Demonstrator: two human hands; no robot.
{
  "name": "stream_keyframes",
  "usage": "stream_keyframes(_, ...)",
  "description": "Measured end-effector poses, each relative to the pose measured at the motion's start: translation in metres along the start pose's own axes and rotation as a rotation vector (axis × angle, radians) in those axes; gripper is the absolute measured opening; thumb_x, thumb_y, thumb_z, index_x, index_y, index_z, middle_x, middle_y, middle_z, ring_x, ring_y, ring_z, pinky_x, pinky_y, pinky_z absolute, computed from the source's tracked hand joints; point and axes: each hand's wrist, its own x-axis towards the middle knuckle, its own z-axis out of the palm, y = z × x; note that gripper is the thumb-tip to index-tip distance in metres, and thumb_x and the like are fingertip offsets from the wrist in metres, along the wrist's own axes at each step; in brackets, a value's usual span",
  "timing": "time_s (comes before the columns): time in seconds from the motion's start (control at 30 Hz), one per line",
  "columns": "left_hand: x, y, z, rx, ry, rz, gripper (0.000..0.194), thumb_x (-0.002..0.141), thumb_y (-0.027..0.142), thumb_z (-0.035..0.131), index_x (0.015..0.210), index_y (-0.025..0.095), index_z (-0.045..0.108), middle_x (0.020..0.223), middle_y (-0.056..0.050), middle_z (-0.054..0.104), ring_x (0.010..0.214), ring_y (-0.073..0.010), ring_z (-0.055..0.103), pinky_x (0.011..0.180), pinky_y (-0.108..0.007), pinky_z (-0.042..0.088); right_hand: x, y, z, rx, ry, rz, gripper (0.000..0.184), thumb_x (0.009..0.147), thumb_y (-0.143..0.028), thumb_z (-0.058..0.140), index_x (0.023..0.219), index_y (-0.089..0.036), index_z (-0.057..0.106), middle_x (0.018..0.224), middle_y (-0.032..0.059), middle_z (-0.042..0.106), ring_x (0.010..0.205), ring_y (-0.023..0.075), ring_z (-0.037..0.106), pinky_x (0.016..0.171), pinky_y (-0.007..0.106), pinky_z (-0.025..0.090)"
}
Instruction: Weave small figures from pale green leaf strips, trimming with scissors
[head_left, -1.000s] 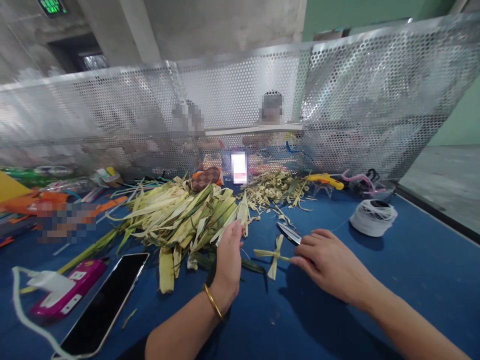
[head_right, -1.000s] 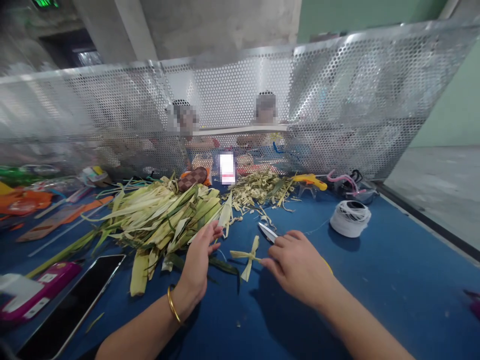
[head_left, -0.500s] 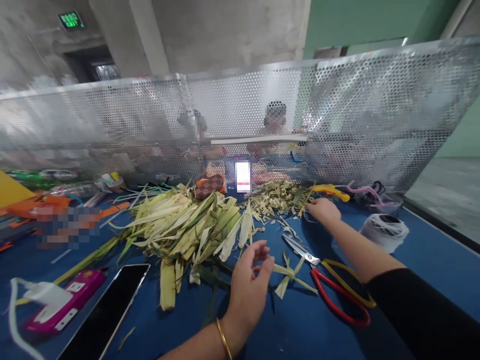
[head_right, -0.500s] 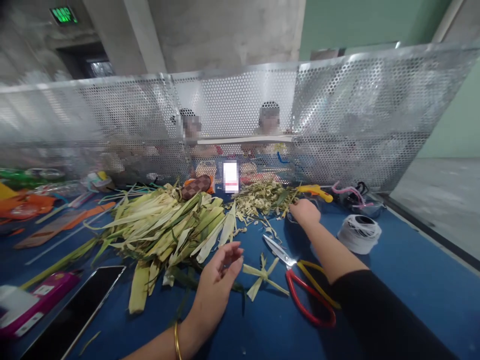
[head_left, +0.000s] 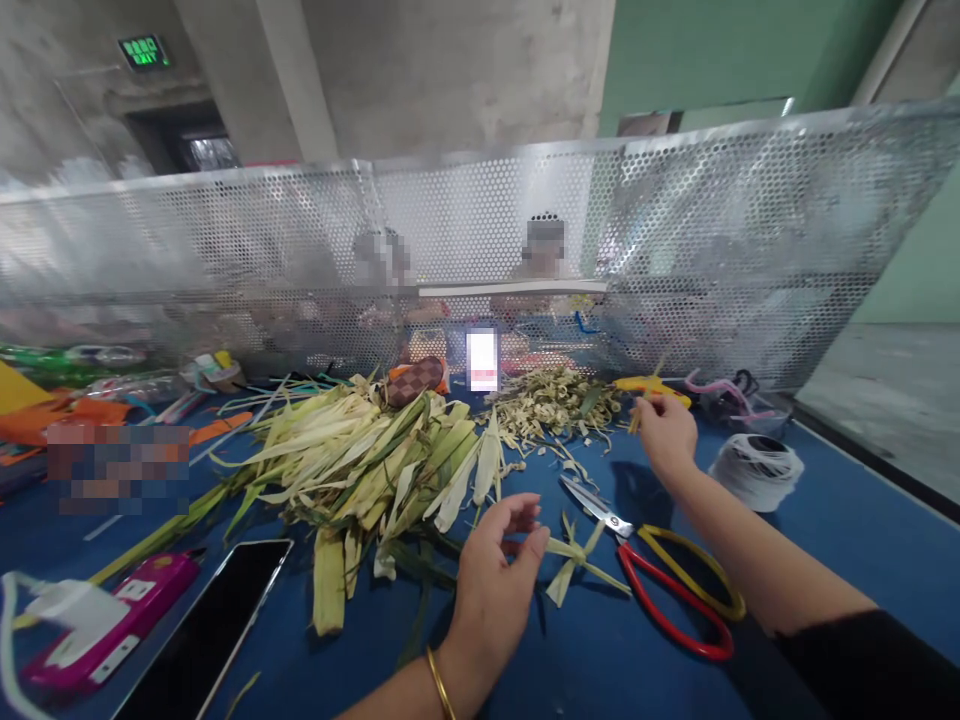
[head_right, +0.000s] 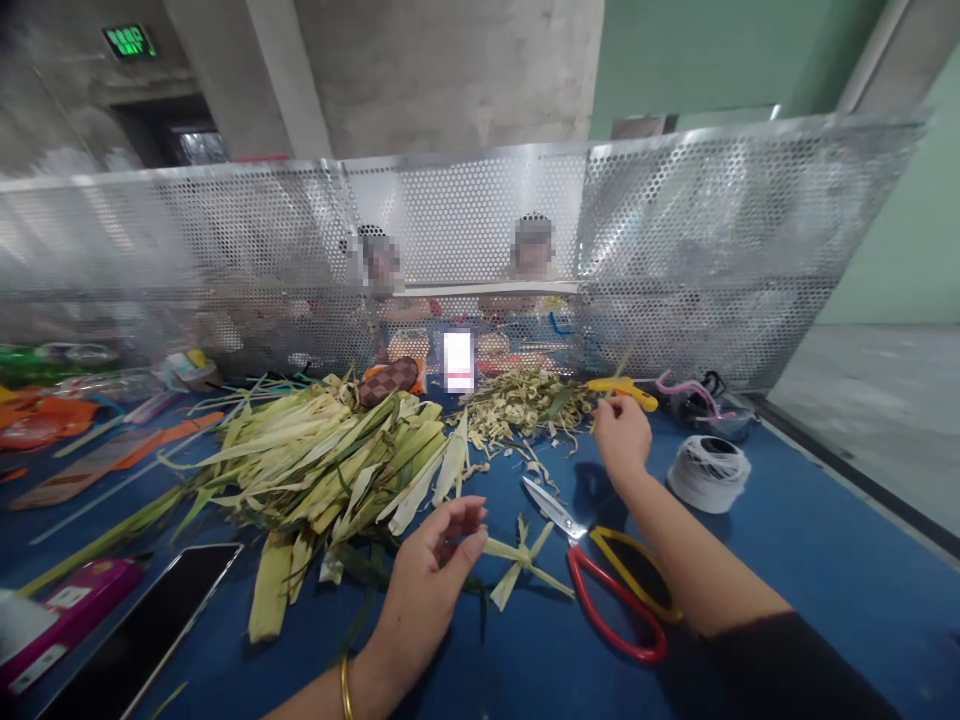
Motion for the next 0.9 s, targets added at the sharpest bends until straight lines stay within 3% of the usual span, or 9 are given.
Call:
stream_keyframes(0.13,0.001,0.009,-0.004,-0.065,0.006,-0.025,0.027,0.072,0.034,0.066,0.092,0.016,0.071,0.090,-0.006,0.070,0.083,-0.0188,0.060,0.073,-0.027,0.045,-0.077,-0.017,-0.019,0.174,-0.379,-0.146,0.022,0.076,-0.037,0.063,0.075,-0.016,0.065,0.068,0.0018,0.064,0.062,0.0149,0.057,0.060,0.026,0.047)
stream_keyframes(0.2,0.000,0.014,-0.005,-0.110,-0.022,-0.055,0.031,0.070,0.037,0.068,0.092,0.016,0.072,0.084,-0.005,0.070,0.075,-0.0166,0.058,0.067,-0.025,0.043,-0.117,-0.021,-0.024,0.369,-0.756,-0.132,0.026,0.072,-0.042,0.066,0.073,-0.017,0.063,0.060,-0.0023,0.057,0.054,0.0114,0.049,0.054,0.024,0.041)
stream_keyframes(0.27,-0.001,0.016,-0.006,-0.152,-0.055,-0.075,0.030,0.067,0.037,0.071,0.088,0.015,0.073,0.080,-0.004,0.070,0.069,-0.0139,0.055,0.062,-0.023,0.041,-0.147,-0.022,-0.026,0.452,-0.868,-0.044,0.030,0.067,-0.046,0.069,0.069,-0.017,0.062,0.055,-0.0042,0.051,0.052,0.0100,0.044,0.051,0.023,0.036)
stream_keyframes(0.4,-0.001,0.015,-0.005,-0.209,-0.065,-0.107,0.020,0.064,0.033,0.072,0.067,0.014,0.069,0.066,-0.002,0.065,0.060,-0.0102,0.052,0.058,-0.021,0.038,-0.171,-0.020,-0.024,0.471,-0.857,0.012,0.034,0.062,-0.049,0.072,0.064,-0.017,0.059,0.053,-0.0054,0.047,0.051,0.0093,0.040,0.051,0.023,0.033)
stream_keyframes(0.57,0.001,0.013,-0.005,-0.241,-0.069,-0.132,0.022,0.068,0.036,0.068,0.067,0.015,0.063,0.063,-0.002,0.064,0.059,-0.0109,0.057,0.058,-0.021,0.042,-0.166,-0.013,-0.022,0.430,-0.915,-0.011,0.035,0.063,-0.053,0.068,0.066,-0.019,0.059,0.055,-0.0038,0.048,0.053,0.0112,0.042,0.054,0.025,0.035)
stream_keyframes(0.8,0.003,0.003,0.000,-0.219,0.034,-0.172,0.025,0.068,0.037,0.069,0.065,0.017,0.054,0.058,0.001,0.059,0.052,-0.0107,0.056,0.050,-0.021,0.042,-0.166,0.003,-0.012,0.253,-0.636,-0.207,0.032,0.069,-0.050,0.061,0.063,-0.019,0.057,0.055,-0.0026,0.047,0.053,0.0124,0.039,0.050,0.025,0.030)
stream_keyframes(0.9,0.001,0.003,0.001,-0.261,-0.038,-0.149,0.022,0.064,0.031,0.071,0.068,0.016,0.054,0.063,0.002,0.059,0.058,-0.0100,0.056,0.056,-0.021,0.045,-0.168,0.003,-0.012,0.256,-0.681,-0.213,0.034,0.072,-0.051,0.060,0.062,-0.019,0.053,0.052,-0.0040,0.043,0.050,0.0111,0.036,0.047,0.024,0.028)
